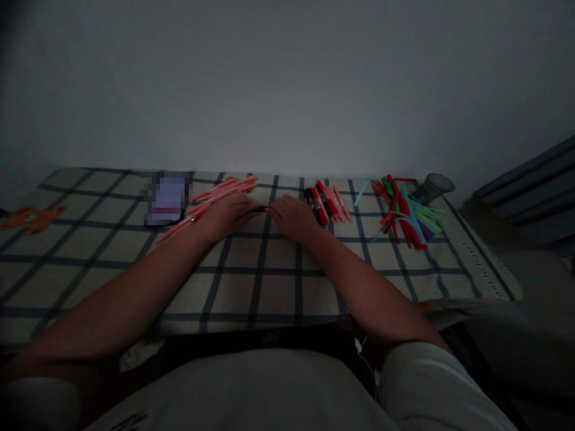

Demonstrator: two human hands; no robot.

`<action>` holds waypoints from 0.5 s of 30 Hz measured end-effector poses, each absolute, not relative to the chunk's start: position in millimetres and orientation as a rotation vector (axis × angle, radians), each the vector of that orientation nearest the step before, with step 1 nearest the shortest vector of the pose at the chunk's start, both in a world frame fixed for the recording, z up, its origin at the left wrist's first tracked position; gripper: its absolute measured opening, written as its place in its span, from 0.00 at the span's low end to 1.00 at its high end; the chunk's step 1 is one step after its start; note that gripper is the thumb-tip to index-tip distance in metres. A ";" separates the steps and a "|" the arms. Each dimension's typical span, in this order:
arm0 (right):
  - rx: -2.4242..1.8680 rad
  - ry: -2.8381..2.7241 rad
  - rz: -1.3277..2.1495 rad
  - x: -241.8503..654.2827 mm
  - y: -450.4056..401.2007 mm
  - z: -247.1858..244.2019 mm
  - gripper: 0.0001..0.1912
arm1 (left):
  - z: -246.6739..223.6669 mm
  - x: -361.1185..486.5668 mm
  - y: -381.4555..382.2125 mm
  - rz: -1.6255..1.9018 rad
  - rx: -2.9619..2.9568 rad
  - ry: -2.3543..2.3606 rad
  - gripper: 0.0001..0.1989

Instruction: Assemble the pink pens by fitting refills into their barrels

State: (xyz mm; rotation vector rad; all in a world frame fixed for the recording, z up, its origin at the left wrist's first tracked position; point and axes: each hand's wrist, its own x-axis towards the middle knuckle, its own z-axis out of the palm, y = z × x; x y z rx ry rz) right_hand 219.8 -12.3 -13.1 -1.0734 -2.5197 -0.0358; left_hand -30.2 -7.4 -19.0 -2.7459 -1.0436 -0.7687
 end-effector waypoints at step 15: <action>-1.189 -2.378 -0.002 215.8 -9.4 -20.5 0.24 | -19.5 -28.3 -7.8 -0.716 -2.776 -1.118 0.16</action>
